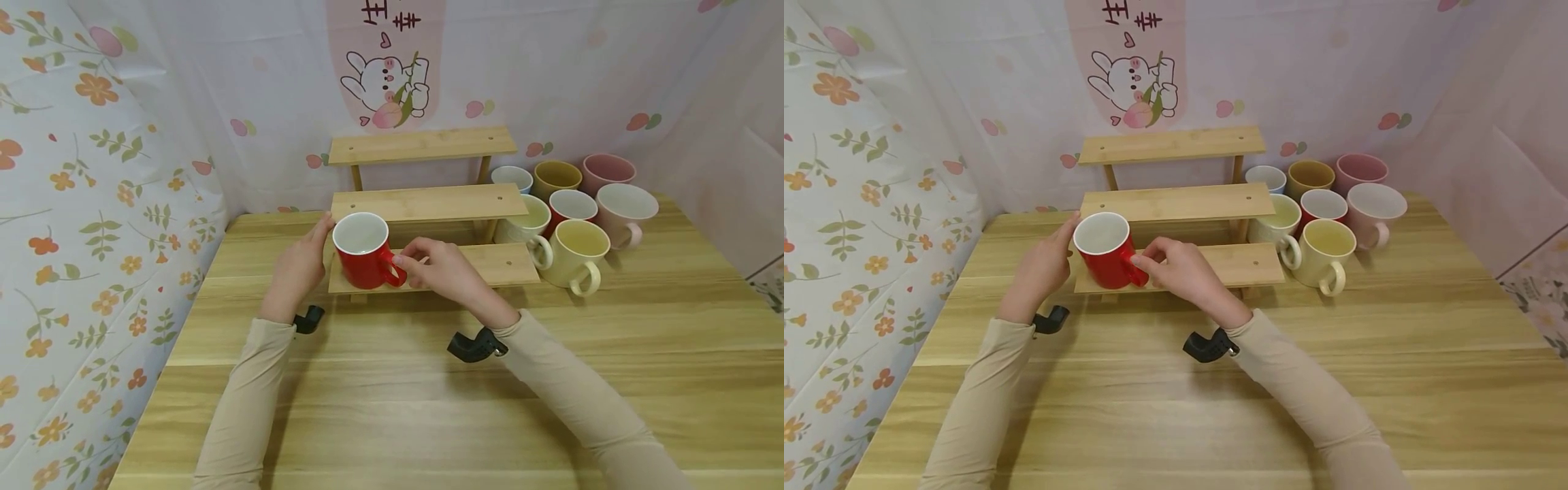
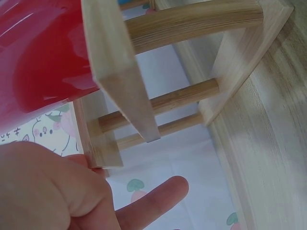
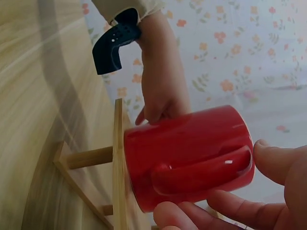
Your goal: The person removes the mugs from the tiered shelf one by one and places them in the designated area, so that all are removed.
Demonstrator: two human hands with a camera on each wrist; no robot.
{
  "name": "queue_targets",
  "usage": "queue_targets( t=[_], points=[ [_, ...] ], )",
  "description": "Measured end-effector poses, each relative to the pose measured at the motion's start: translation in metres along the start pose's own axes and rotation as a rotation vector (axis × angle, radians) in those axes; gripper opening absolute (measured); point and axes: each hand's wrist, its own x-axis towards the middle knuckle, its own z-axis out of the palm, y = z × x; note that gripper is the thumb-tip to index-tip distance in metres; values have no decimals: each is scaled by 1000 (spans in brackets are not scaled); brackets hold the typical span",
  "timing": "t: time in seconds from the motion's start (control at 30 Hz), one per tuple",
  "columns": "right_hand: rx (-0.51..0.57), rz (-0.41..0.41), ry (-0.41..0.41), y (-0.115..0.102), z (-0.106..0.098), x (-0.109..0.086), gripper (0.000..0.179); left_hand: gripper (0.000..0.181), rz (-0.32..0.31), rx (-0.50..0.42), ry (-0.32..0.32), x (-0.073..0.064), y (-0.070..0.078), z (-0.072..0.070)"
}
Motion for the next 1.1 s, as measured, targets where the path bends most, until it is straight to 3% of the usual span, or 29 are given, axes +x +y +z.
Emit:
queue_targets(
  t=[0.3, 0.67, 1.1],
  points=[
    [-102, -76, 2, -9, 9, 1, 24, 69, 9, -8, 20, 1, -1, 1],
    [59, -58, -37, -7, 16, 1, 18, 68, 15, -10, 29, 1, -1, 2],
    [98, -74, -10, -3, 14, -3, 20, 71, -10, -1, -6, 1, 2, 0]
  ],
)
